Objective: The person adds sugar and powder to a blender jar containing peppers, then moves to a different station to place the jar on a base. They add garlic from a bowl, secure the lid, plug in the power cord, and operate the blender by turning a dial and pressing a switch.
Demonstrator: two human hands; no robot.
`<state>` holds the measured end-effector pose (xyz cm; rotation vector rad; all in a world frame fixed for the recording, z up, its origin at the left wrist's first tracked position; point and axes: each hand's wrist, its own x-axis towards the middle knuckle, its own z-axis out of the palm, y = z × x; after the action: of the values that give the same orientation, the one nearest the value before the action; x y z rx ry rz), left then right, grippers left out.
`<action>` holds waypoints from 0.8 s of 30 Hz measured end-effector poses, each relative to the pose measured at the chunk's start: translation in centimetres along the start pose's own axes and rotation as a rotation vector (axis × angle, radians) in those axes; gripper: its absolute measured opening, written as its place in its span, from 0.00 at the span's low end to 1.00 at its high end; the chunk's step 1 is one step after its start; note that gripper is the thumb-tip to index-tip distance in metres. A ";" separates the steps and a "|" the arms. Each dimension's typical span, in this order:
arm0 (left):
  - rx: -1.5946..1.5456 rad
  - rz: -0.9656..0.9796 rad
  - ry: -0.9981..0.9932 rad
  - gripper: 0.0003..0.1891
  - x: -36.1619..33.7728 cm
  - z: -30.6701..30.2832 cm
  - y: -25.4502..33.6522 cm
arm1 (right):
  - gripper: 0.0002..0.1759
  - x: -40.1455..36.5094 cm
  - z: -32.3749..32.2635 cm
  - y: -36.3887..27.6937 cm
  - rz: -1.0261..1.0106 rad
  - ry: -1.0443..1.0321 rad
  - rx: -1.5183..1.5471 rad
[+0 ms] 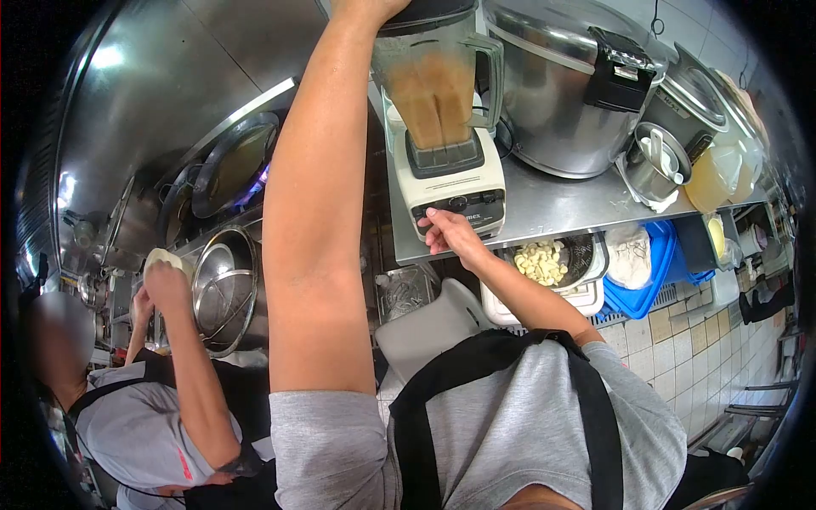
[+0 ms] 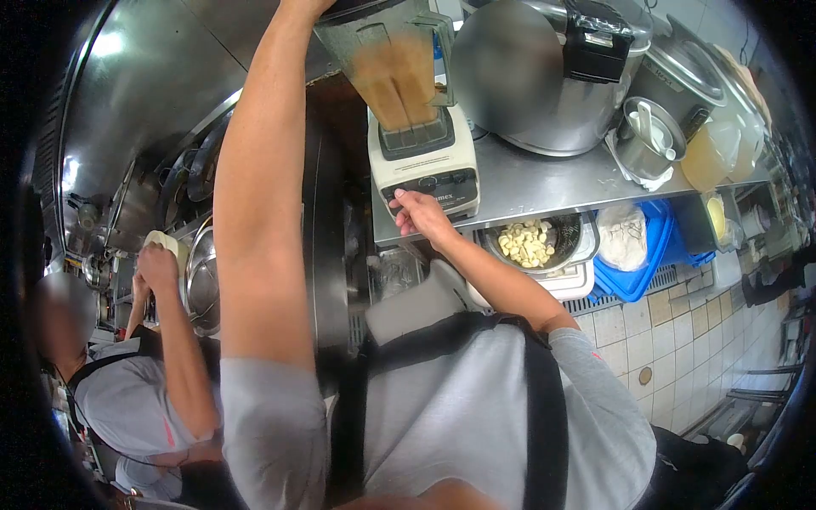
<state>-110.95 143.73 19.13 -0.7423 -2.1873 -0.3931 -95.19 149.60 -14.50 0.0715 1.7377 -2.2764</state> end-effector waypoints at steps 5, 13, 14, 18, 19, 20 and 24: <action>0.076 0.107 0.016 0.22 0.0 0.2 -0.3 | 0.25 0.0 0.0 0.1 -0.019 -0.007 0.003; 0.100 0.163 0.084 0.21 -0.2 0.1 -0.3 | 0.25 -0.1 0.0 0.0 -0.019 -0.007 0.001; 0.190 0.277 0.134 0.21 -0.1 0.5 -0.8 | 0.25 -0.1 0.0 0.0 -0.020 -0.007 -0.007; 0.128 0.191 0.073 0.21 -0.1 0.1 -0.2 | 0.25 -0.1 0.0 0.0 -0.012 -0.002 -0.011; 0.111 0.168 0.059 0.21 -0.1 0.1 -0.1 | 0.25 0.0 0.0 0.1 -0.014 -0.001 -0.010; 0.094 0.144 0.045 0.21 -0.1 0.0 -0.1 | 0.25 0.0 0.0 0.1 -0.016 0.001 -0.009; 0.089 0.146 0.067 0.21 -0.3 -0.1 0.2 | 0.25 0.0 -0.1 0.2 -0.017 -0.007 0.006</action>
<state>-110.61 143.72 18.98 -0.8219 -2.0590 -0.2405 -95.14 149.62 -14.66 0.0496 1.7345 -2.2911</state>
